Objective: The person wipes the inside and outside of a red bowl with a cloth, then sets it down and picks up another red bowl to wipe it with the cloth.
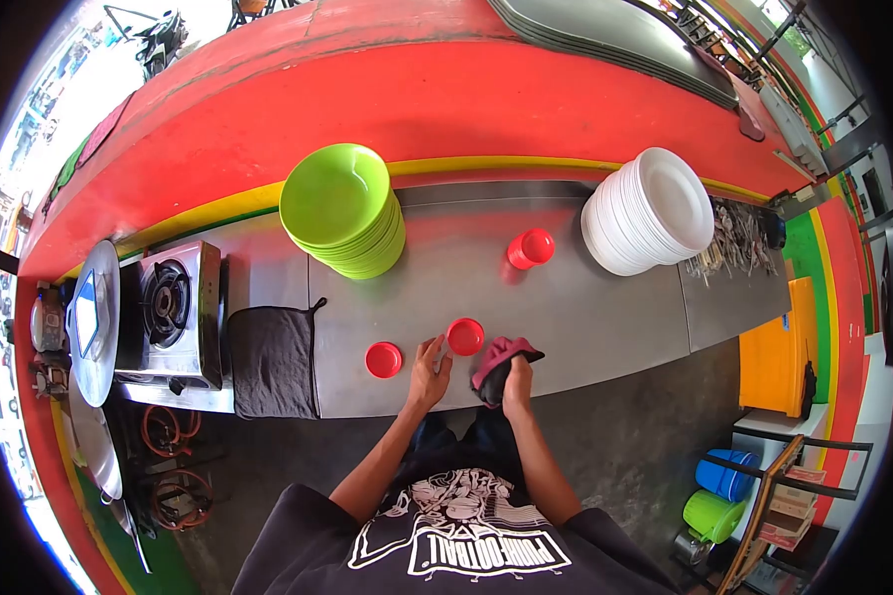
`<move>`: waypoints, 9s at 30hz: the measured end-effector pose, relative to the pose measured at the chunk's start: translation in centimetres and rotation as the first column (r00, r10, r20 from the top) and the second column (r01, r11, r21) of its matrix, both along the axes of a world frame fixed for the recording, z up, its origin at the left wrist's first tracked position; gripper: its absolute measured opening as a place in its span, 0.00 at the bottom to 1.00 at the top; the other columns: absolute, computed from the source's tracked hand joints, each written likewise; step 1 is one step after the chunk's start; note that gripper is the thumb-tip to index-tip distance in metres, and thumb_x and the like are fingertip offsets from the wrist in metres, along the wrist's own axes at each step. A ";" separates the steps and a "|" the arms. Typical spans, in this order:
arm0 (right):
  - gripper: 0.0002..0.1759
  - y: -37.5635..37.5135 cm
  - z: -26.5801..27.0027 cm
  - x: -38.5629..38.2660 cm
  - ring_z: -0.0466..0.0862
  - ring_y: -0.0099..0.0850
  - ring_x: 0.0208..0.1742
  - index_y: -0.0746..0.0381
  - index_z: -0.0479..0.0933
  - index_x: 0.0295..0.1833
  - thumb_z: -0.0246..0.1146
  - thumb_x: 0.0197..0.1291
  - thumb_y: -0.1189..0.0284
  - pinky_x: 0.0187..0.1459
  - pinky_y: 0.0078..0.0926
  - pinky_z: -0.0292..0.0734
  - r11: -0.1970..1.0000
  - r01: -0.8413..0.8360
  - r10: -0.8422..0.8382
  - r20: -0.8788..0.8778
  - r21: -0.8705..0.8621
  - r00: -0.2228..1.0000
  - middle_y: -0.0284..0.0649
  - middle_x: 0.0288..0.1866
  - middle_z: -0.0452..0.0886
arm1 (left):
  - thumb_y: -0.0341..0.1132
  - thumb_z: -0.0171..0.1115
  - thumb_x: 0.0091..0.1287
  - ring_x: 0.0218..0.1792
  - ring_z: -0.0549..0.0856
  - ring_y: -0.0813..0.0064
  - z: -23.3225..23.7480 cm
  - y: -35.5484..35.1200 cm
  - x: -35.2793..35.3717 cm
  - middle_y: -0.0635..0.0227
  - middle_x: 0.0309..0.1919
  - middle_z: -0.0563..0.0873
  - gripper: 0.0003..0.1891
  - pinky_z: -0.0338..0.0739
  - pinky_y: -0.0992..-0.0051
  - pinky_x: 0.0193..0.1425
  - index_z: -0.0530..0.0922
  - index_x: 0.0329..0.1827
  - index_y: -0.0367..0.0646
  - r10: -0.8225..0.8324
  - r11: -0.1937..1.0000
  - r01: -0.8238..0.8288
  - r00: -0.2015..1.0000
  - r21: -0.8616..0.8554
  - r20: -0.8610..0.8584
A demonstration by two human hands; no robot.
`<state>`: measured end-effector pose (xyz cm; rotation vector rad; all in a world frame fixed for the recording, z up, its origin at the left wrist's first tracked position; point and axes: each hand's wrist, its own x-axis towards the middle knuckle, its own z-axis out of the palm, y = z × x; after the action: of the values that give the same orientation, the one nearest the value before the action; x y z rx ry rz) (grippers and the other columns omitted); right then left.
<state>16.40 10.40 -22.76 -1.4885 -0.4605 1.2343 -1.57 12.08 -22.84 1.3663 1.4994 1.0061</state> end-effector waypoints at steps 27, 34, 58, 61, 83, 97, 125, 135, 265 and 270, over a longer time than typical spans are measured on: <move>0.17 1.2 -0.7 -0.8 0.58 0.14 0.30 0.56 0.65 0.27 0.57 0.70 0.66 0.31 0.23 0.54 0.990 -0.128 0.135 0.158 -0.056 0.978 0.22 0.26 0.60 | 0.27 0.66 0.62 0.33 0.90 0.68 1.6 2.0 1.1 0.60 0.35 0.88 0.10 0.82 0.73 0.38 0.85 0.47 0.37 0.210 0.977 -0.210 0.978 0.018 0.000; 0.17 0.8 -0.7 -0.7 0.59 0.15 0.31 0.58 0.67 0.28 0.57 0.71 0.65 0.31 0.22 0.55 0.990 -0.132 0.137 0.179 -0.040 0.974 0.23 0.27 0.60 | 0.28 0.68 0.62 0.35 0.90 0.70 1.8 2.0 1.0 0.59 0.36 0.89 0.11 0.83 0.74 0.40 0.84 0.46 0.34 0.211 0.977 -0.209 0.977 -0.045 0.039; 0.05 -2.4 13.8 -3.5 0.72 0.14 0.26 0.66 0.78 0.37 0.65 0.56 0.78 0.28 0.20 0.69 0.913 -0.383 0.285 0.453 0.139 0.845 0.28 0.24 0.77 | 0.44 0.47 0.79 0.54 0.81 0.75 13.4 -2.6 -1.7 0.60 0.54 0.83 0.21 0.75 0.73 0.59 0.74 0.56 0.32 -0.132 0.976 0.209 0.803 -0.068 0.581; 0.06 -2.9 15.7 -5.6 0.72 0.16 0.24 0.68 0.78 0.36 0.67 0.55 0.77 0.27 0.22 0.70 0.904 -0.405 0.287 0.503 0.139 0.815 0.31 0.21 0.77 | 0.55 0.27 0.81 0.56 0.81 0.67 15.4 -3.0 -0.9 0.55 0.53 0.83 0.34 0.72 0.68 0.65 0.75 0.56 0.32 -0.098 0.987 0.158 0.746 -0.032 0.658; 0.13 -4.4 20.1 -9.3 0.75 0.42 0.44 0.66 0.80 0.45 0.65 0.52 0.79 0.48 0.39 0.74 0.535 -0.843 0.361 0.887 0.058 0.289 0.43 0.39 0.82 | 0.47 0.33 0.83 0.42 0.74 0.78 16.2 -4.3 -4.6 0.69 0.40 0.75 0.22 0.69 0.78 0.51 0.72 0.53 0.39 0.138 0.980 -0.055 0.878 -0.191 0.459; 0.12 -4.7 21.5 -10.2 0.76 0.41 0.43 0.64 0.79 0.47 0.64 0.56 0.77 0.42 0.39 0.77 0.551 -0.832 0.404 0.849 0.071 0.340 0.41 0.39 0.82 | 0.48 0.28 0.83 0.49 0.78 0.72 18.8 -4.7 -5.2 0.62 0.48 0.79 0.25 0.72 0.72 0.59 0.69 0.60 0.37 -0.019 1.000 0.010 0.876 0.023 0.482; 0.13 -5.1 22.1 -11.0 0.81 0.38 0.44 0.64 0.81 0.52 0.67 0.63 0.71 0.48 0.35 0.76 0.489 -0.807 0.584 0.563 0.330 0.584 0.43 0.42 0.83 | 0.50 0.35 0.80 0.37 0.74 0.81 19.6 -4.5 -7.4 0.70 0.38 0.77 0.22 0.69 0.79 0.44 0.72 0.48 0.40 0.082 0.997 -0.068 0.808 -0.045 0.583; 0.10 -4.8 21.7 -10.3 0.77 0.39 0.39 0.64 0.81 0.45 0.68 0.59 0.73 0.43 0.36 0.76 0.521 -0.838 0.372 0.841 0.160 0.392 0.39 0.39 0.84 | 0.48 0.39 0.80 0.40 0.74 0.80 19.1 -4.8 -7.2 0.70 0.39 0.77 0.19 0.69 0.78 0.50 0.72 0.46 0.41 0.132 0.991 -0.132 0.847 -0.037 0.514; 0.15 -6.4 19.0 -11.8 0.78 0.15 0.39 0.67 0.81 0.51 0.70 0.64 0.69 0.42 0.17 0.75 0.626 -0.692 0.656 0.238 0.360 0.716 0.30 0.37 0.84 | 0.47 0.49 0.80 0.22 0.71 0.92 21.4 -7.4 -6.2 0.81 0.18 0.75 0.21 0.66 0.85 0.25 0.75 0.29 0.46 0.549 0.798 -0.509 0.389 -0.323 0.740; 0.15 -6.6 20.3 -12.1 0.78 0.15 0.38 0.68 0.81 0.49 0.70 0.63 0.69 0.41 0.17 0.74 0.631 -0.647 0.655 0.153 0.428 0.740 0.31 0.37 0.84 | 0.42 0.50 0.80 0.22 0.66 0.88 21.6 -6.5 -8.5 0.78 0.17 0.70 0.20 0.63 0.78 0.24 0.72 0.29 0.40 0.211 0.973 -0.229 0.856 -0.021 0.472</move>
<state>4.33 3.75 -2.51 -0.9014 -1.2803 1.5463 -10.04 5.54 -1.29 0.8895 1.2814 1.4013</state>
